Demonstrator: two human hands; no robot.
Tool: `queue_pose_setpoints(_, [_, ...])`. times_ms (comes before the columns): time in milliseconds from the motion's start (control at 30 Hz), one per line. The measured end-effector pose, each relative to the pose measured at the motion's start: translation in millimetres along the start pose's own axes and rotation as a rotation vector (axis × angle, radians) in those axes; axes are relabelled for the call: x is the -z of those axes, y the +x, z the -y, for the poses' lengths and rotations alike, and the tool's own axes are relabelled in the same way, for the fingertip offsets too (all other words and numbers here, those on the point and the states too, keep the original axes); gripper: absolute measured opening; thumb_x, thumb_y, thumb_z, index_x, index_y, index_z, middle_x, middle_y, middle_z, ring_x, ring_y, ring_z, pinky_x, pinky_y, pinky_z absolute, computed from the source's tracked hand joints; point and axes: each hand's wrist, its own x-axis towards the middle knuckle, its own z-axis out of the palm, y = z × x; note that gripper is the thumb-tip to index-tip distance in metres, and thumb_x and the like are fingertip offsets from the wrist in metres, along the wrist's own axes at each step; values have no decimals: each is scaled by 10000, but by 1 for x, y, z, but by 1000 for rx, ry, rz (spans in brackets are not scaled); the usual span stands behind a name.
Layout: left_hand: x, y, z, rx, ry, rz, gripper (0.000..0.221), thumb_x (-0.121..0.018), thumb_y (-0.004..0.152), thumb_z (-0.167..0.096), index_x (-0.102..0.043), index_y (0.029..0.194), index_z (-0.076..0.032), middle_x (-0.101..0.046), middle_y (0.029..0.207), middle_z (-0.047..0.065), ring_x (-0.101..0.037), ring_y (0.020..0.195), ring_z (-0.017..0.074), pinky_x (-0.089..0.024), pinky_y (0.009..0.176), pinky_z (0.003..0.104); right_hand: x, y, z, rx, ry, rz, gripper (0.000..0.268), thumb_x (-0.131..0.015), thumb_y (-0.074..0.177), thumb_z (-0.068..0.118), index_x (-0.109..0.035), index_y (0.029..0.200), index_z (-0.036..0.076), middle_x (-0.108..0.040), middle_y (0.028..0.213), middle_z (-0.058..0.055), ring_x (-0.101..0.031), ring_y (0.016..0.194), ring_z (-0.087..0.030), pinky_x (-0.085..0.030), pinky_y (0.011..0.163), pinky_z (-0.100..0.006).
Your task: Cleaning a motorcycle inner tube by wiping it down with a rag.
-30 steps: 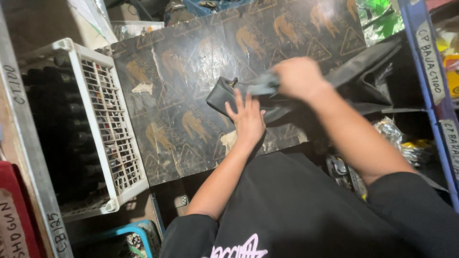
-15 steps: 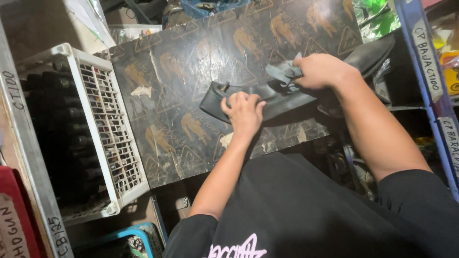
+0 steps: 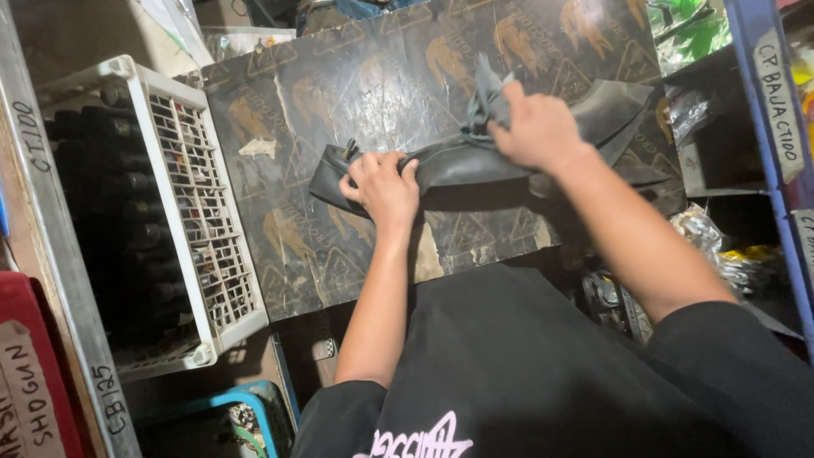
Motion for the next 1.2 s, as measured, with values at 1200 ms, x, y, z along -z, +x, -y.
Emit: queue_pose_setpoints(1200, [-35, -28, -29, -258, -156, 117, 310, -811, 780, -207, -706, 1061, -130, -561, 1172, 48, -537, 1140, 264, -378, 1059, 426, -16, -68, -105, -197, -52, -263, 386, -808, 754, 65, -738, 1132, 100, -627, 1081, -127, -634, 812, -243, -553, 767, -381])
